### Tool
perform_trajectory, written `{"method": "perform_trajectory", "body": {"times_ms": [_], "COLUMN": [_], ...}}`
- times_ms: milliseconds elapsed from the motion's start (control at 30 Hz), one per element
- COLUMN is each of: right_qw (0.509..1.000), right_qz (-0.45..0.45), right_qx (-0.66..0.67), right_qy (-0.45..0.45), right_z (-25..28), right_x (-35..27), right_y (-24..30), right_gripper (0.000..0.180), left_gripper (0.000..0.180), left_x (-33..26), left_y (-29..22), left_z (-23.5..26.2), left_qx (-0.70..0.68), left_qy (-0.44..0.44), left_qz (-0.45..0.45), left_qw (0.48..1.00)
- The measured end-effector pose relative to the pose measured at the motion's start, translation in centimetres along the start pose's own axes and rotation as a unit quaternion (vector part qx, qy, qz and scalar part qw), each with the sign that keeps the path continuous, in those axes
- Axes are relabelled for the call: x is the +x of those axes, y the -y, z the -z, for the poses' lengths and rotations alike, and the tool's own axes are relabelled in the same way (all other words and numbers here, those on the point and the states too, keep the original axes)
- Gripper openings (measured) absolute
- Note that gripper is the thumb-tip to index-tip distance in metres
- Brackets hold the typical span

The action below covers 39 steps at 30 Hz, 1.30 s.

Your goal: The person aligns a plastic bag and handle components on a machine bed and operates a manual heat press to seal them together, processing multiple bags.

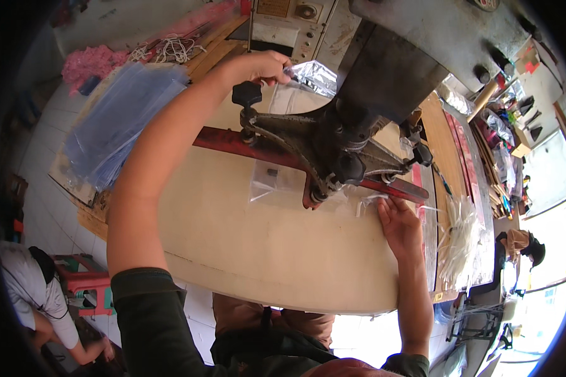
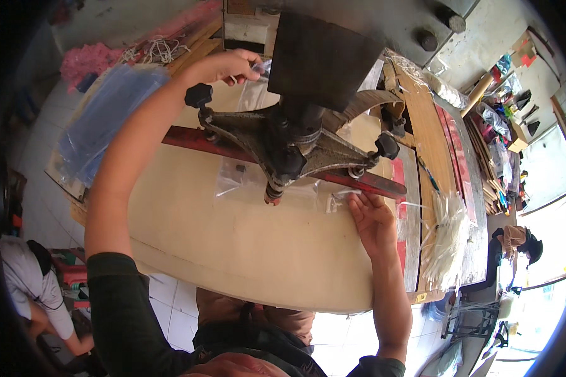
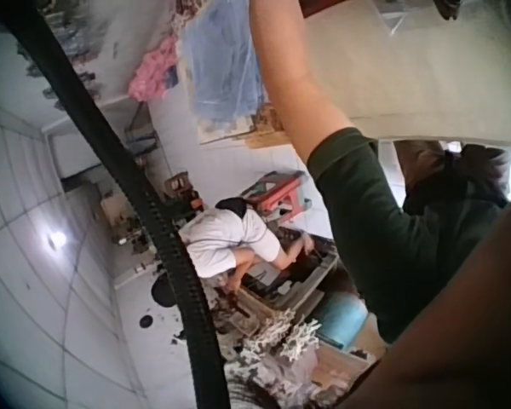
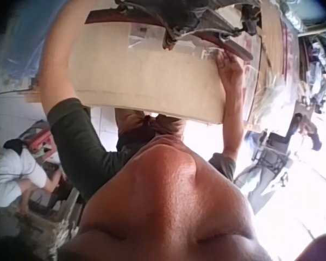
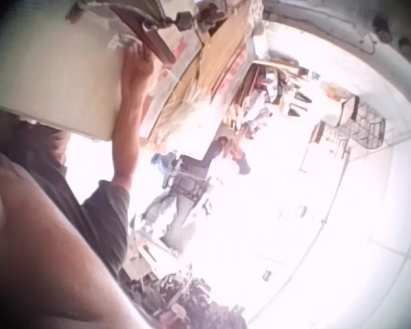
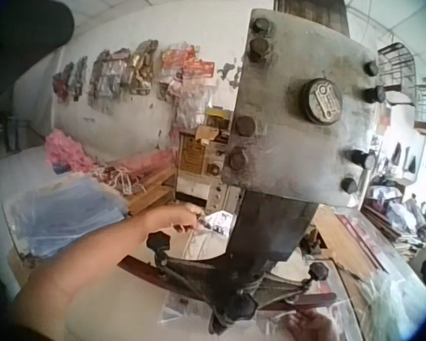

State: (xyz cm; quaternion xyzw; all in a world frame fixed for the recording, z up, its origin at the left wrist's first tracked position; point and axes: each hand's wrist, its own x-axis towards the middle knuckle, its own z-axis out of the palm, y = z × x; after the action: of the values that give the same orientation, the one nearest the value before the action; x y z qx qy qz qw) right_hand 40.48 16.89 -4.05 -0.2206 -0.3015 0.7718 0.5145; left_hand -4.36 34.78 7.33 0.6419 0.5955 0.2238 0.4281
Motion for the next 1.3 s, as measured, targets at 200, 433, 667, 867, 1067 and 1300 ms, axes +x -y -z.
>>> {"method": "perform_trajectory", "body": {"times_ms": [200,433,667,867,1067,1300], "right_qw": [0.999,0.996,0.996,0.996,0.996,0.994], "right_qz": [-0.002,0.012,-0.002,0.007,0.007,0.012], "right_qx": [0.004,-0.036,-0.043,-0.044,-0.030,-0.046], "right_qy": [-0.034,-0.079,-0.082,-0.082,-0.083,-0.098], "right_z": [-1.6,-0.4,-0.7,-1.1,-1.7,-1.6], "right_x": [0.2,-0.2,-0.2,-0.1,0.1,0.1], "right_y": [0.2,0.3,0.8,0.5,0.2,0.2], "right_gripper": [0.038,0.028,0.023,0.021,0.025,0.024], "left_gripper": [0.018,0.025,0.038,0.051,0.034,0.039], "left_x": [0.5,-0.4,-0.4,0.0,-10.1,-22.1], "left_y": [-1.6,-3.0,-4.6,-0.5,3.9,3.9], "left_z": [-0.3,-1.7,-1.7,-1.0,3.4,-10.3], "left_qx": [-0.031,-0.007,0.003,-0.145,-0.031,-0.120], "left_qy": [0.000,-0.008,-0.028,0.017,-0.312,-0.130], "left_qz": [0.005,0.002,-0.003,-0.114,-0.251,0.070], "left_qw": [0.999,1.000,1.000,0.983,0.916,0.982]}}
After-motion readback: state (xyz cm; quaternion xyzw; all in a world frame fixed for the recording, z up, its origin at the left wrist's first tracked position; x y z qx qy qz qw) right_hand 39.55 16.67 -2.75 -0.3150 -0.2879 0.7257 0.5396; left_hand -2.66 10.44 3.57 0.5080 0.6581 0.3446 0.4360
